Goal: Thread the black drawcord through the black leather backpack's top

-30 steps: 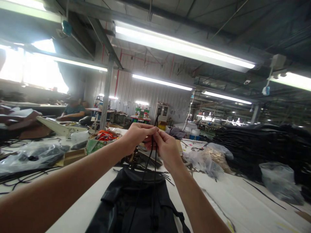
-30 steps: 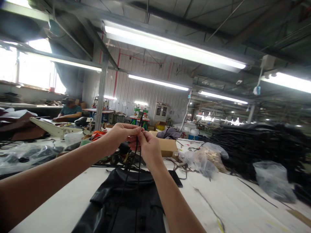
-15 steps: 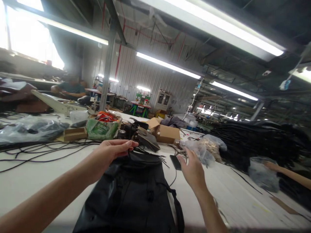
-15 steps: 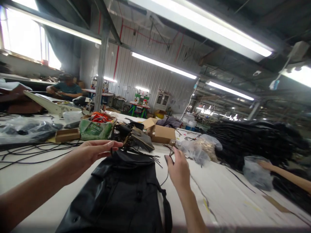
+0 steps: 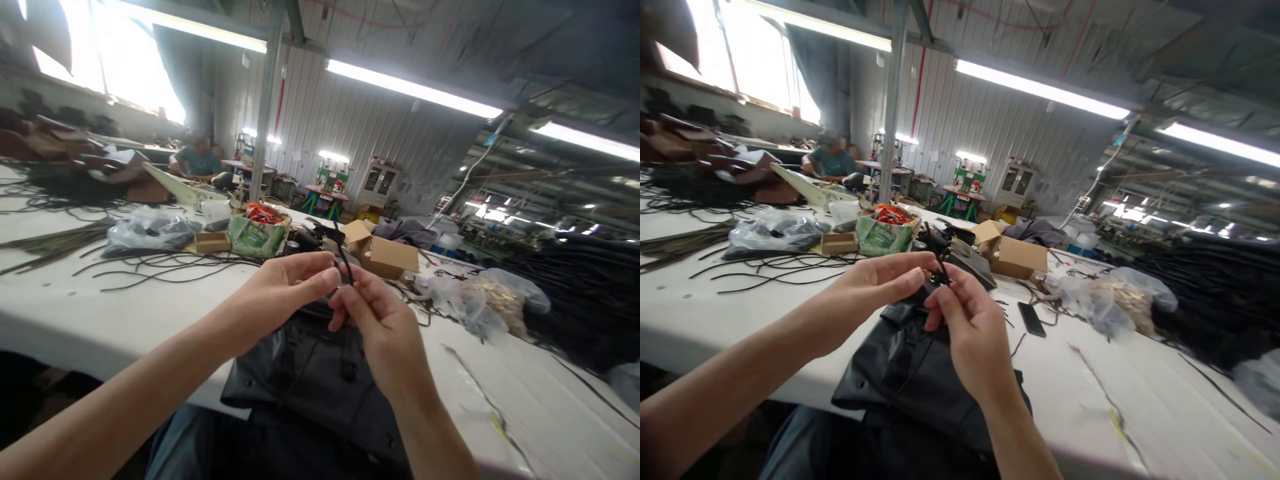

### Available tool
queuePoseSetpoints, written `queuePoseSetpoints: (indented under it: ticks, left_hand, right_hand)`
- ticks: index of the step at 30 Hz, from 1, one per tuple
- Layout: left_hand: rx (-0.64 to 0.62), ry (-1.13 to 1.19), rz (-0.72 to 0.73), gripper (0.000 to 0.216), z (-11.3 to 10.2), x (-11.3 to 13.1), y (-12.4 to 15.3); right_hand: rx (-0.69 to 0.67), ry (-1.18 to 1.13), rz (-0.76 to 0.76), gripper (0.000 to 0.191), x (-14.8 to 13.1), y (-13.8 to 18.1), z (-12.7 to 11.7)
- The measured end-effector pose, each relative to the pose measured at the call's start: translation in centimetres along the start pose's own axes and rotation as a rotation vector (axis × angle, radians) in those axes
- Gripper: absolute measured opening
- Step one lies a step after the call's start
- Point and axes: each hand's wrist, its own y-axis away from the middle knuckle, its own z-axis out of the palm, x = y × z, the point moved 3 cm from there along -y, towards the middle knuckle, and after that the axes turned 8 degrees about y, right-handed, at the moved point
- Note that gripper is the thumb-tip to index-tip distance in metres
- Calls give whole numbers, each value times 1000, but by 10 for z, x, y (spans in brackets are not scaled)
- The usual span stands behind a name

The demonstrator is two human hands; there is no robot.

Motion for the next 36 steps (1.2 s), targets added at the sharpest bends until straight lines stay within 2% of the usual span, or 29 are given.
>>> queuePoseSetpoints:
  ticks: [2, 4, 5, 7, 9, 11, 12, 14, 15, 17, 21, 24, 27, 30, 33, 35, 36]
  left_hand:
    - [162, -78, 15, 54, -20, -5, 26]
    - [360, -156, -18, 52, -45, -34, 64]
    - [462, -173, -53, 49, -57, -58, 86]
    - [562, -137, -211, 69, -74, -125, 132]
    - [567, -53, -441, 85, -79, -202, 174]
    - [543, -6, -532, 85, -75, -266, 202]
    - [536, -2, -545, 86, -71, -289, 209]
    - [577, -2, -530, 94, -68, -317, 211]
    - [616, -10, -510, 97, -69, -323, 207]
    - [703, -33, -466, 97, -76, -326, 194]
    - [815, -52, -389, 86, -89, -327, 177]
    - [876, -32, -361, 87, -87, -339, 180]
    - [929, -14, -351, 92, -84, -349, 188]
    - [982, -47, -327, 88, -89, -344, 188]
    - [1044, -161, -289, 71, -100, -322, 182]
    - [1064, -250, -272, 56, -106, -304, 178]
    - [1060, -292, -267, 48, -109, -296, 177]
  right_hand:
    - [62, -54, -17, 30, -9, -1, -11]
    - [132, -120, -40, 22, -20, 0, -22]
    - [164, -132, -56, 19, -27, 1, -27]
    - [218, -98, -96, 19, -42, 2, -34]
    - [261, -59, -142, 23, -57, 2, -35]
    - [292, -50, -176, 20, -71, 1, -33]
    - [296, -52, -195, 17, -77, -1, -30]
    - [284, -47, -242, 7, -88, -5, -23]
    - [275, -34, -273, 4, -94, -8, -19]
    - [276, 3, -308, 10, -103, -14, -13]
    - [272, 51, -336, 11, -113, -21, -4]
    - [297, 80, -373, 10, -115, -22, -1]
    - [363, 120, -341, 12, -114, -22, -2]
    - [351, 155, -319, 15, -110, -19, -3]
    - [241, 142, -252, 20, -91, 1, 6]
    - [85, 101, -99, 28, -55, 28, 25]
    - [-58, 85, 38, 33, -28, 46, 40]
